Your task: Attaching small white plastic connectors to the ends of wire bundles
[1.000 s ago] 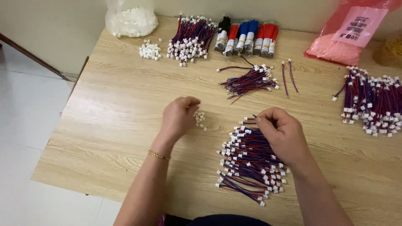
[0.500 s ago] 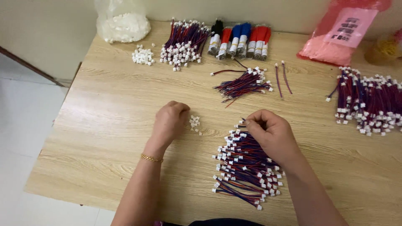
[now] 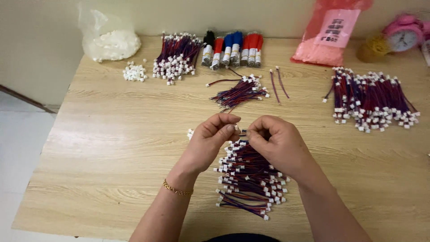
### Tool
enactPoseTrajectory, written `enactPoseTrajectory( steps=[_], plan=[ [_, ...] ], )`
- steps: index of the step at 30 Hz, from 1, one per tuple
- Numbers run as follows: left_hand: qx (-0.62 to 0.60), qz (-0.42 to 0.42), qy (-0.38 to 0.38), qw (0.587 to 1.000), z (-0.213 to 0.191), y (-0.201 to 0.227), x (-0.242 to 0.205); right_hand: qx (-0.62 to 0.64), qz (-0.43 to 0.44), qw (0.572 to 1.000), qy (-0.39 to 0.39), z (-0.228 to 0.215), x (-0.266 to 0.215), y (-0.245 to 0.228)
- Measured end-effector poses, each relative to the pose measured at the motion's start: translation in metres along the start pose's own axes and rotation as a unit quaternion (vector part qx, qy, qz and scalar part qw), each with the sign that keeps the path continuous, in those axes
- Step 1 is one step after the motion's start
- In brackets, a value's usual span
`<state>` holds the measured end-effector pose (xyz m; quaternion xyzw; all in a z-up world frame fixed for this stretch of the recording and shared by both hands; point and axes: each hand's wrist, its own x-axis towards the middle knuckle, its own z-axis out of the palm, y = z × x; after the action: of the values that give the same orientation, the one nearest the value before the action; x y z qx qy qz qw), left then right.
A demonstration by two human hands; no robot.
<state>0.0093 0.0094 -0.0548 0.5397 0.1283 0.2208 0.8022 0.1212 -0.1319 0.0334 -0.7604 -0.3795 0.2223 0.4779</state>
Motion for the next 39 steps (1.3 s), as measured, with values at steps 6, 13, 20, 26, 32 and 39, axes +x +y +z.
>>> enactPoseTrajectory(
  steps=[6, 13, 20, 26, 32, 39],
  plan=[
    [-0.026, -0.001, -0.009, 1.000, 0.006, -0.007, 0.001, -0.008, 0.014, 1.000, 0.003, -0.008, -0.005, -0.008],
    [-0.061, -0.007, -0.004, 0.998, 0.007, -0.008, -0.002, -0.016, 0.005, 1.000, -0.010, -0.007, -0.004, -0.004],
    [-0.050, 0.007, -0.002, 0.999, 0.008, -0.002, -0.006, -0.028, 0.000, 1.000, -0.010, -0.005, -0.004, -0.005],
    [0.048, 0.015, 0.002, 0.999, 0.014, 0.007, -0.007, -0.063, -0.015, 0.998, -0.018, -0.005, -0.001, -0.013],
    [0.089, 0.019, 0.018, 0.996, 0.022, 0.015, -0.009, -0.071, -0.007, 0.997, -0.019, -0.001, 0.000, -0.012],
    [0.000, -0.018, 0.061, 0.998, 0.016, -0.002, 0.008, 0.001, -0.029, 0.999, -0.022, -0.001, 0.006, -0.005]
  ],
)
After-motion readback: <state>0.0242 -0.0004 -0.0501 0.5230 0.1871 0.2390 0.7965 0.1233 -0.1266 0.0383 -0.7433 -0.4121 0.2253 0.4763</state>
